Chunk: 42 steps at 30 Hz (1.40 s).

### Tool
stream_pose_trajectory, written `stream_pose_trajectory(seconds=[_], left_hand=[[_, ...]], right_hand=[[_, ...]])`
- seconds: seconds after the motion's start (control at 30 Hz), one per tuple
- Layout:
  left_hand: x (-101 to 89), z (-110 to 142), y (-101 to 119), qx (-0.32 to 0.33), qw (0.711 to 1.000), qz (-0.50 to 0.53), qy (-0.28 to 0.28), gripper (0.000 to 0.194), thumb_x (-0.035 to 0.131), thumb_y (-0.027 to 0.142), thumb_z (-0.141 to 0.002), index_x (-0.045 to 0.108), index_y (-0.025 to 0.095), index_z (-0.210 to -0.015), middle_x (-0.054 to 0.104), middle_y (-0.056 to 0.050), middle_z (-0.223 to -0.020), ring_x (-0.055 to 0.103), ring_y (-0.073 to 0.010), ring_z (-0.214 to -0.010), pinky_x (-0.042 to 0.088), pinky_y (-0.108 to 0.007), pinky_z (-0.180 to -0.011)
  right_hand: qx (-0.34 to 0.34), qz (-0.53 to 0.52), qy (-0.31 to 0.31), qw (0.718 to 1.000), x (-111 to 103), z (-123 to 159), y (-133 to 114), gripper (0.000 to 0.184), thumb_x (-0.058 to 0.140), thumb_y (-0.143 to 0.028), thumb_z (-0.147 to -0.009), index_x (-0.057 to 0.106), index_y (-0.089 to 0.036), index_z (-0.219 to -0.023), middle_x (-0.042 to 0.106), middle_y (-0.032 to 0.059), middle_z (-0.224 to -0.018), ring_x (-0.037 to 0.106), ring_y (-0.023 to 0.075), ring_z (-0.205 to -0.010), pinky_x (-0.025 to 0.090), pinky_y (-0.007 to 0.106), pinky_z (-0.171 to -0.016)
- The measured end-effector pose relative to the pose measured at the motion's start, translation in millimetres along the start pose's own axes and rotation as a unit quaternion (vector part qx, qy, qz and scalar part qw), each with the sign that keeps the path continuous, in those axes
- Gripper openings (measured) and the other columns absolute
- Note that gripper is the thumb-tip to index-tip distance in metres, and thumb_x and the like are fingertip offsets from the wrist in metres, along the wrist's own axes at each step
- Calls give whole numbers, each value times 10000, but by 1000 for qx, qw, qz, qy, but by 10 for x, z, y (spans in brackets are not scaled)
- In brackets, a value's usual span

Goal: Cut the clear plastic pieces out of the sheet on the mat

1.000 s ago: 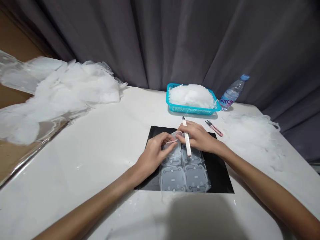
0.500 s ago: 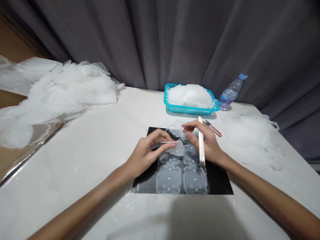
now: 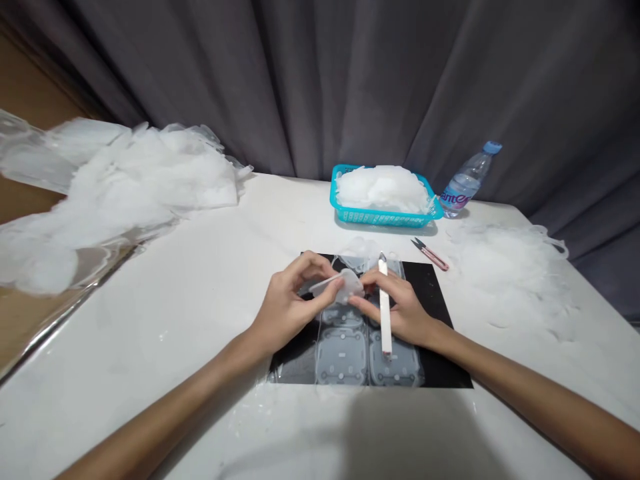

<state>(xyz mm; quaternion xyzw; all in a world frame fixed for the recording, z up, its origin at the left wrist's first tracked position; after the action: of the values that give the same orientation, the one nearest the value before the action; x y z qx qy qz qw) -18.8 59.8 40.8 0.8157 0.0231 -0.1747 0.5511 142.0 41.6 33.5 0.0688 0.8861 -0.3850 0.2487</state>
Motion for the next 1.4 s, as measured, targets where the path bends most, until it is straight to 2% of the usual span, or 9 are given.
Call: stream_pose_trajectory(seconds=[0.1, 0.27, 0.37, 0.43, 0.6, 0.7, 0.8, 1.07, 1.4], left_hand=[[-13, -8, -35, 2, 1000, 19, 4, 164, 695, 253, -966, 534, 224, -957, 636, 30, -855, 637, -110, -787, 500, -231, -752], [36, 9, 68, 43, 999, -20, -26, 330, 728, 235, -951, 546, 237, -1227, 677, 32, -842, 651, -122, -782, 520, -253, -800], [31, 47, 202, 93, 992, -85, -4, 163, 739, 234, -961, 661, 220, -1104, 710, 1, -868, 671, -130, -785, 532, -255, -757], [55, 81, 295, 136, 984, -117, 5, 75, 737, 209, -965, 702, 211, -1031, 728, -22, -914, 677, -137, -816, 537, -256, -746], [147, 156, 423, 216, 970, -112, 8, 242, 778, 152, -927, 708, 192, -1155, 709, -35, -943, 666, -141, -850, 564, -263, -765], [151, 171, 432, 219, 967, -126, 28, 213, 779, 124, -920, 709, 171, -1115, 708, -32, -928, 647, -127, -818, 553, -246, -735], [125, 197, 480, 230, 961, -139, 61, 162, 792, 110, -905, 714, 152, -1040, 712, -24, -887, 630, -109, -760, 541, -228, -703], [137, 230, 479, 224, 960, -146, 77, 128, 764, 98, -922, 726, 141, -1036, 699, -20, -873, 630, -102, -742, 543, -226, -701], [105, 225, 427, 206, 963, -148, 89, 119, 742, 93, -935, 753, 141, -1044, 679, -15, -872, 591, -86, -697, 525, -222, -664]], right_hand=[[9, -11, 22, 1000, -25, 1, 19, 59, 703, -253, -990, 654, -232, -1016, 695, 18, -893, 666, 183, -831, 553, 344, -775], [2, -10, 32, 999, -43, -15, 1, 40, 681, -251, -1000, 666, -226, -1027, 683, 25, -880, 661, 187, -821, 545, 344, -761], [9, -17, 25, 1000, -32, -11, 18, 52, 666, -262, -1011, 681, -221, -1039, 683, 27, -873, 655, 186, -819, 535, 341, -768], [37, -45, 15, 998, -12, -9, 83, 73, 661, -286, -1016, 692, -221, -1028, 688, 23, -865, 649, 178, -799, 525, 330, -761], [174, -186, -18, 967, 87, 6, 393, 229, 648, -431, -1014, 685, -207, -984, 652, -1, -795, 608, 139, -680, 484, 271, -648], [222, -242, -30, 944, 136, 7, 497, 325, 673, -523, -976, 671, -200, -940, 592, -23, -714, 561, 124, -600, 444, 258, -586], [235, -254, -38, 938, 155, 1, 523, 374, 697, -573, -944, 670, -201, -920, 578, -24, -693, 547, 126, -593, 429, 262, -581], [230, -249, -59, 939, 186, 5, 511, 344, 688, -544, -958, 684, -199, -949, 581, -22, -711, 535, 121, -595, 433, 260, -581], [238, -235, -68, 940, 214, 39, 556, 313, 690, -514, -963, 687, -202, -981, 551, -33, -692, 489, 116, -590, 380, 258, -563]])
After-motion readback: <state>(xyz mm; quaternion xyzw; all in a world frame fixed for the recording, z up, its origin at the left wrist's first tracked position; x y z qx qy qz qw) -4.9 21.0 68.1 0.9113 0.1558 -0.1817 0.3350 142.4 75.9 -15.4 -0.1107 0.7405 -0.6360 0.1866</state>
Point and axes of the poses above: each hand's wrist, its own z-axis away from the middle knuckle, its own x-axis out of the palm, y = z × x, the point moved 10 cm from there along -z, towards the middle knuckle
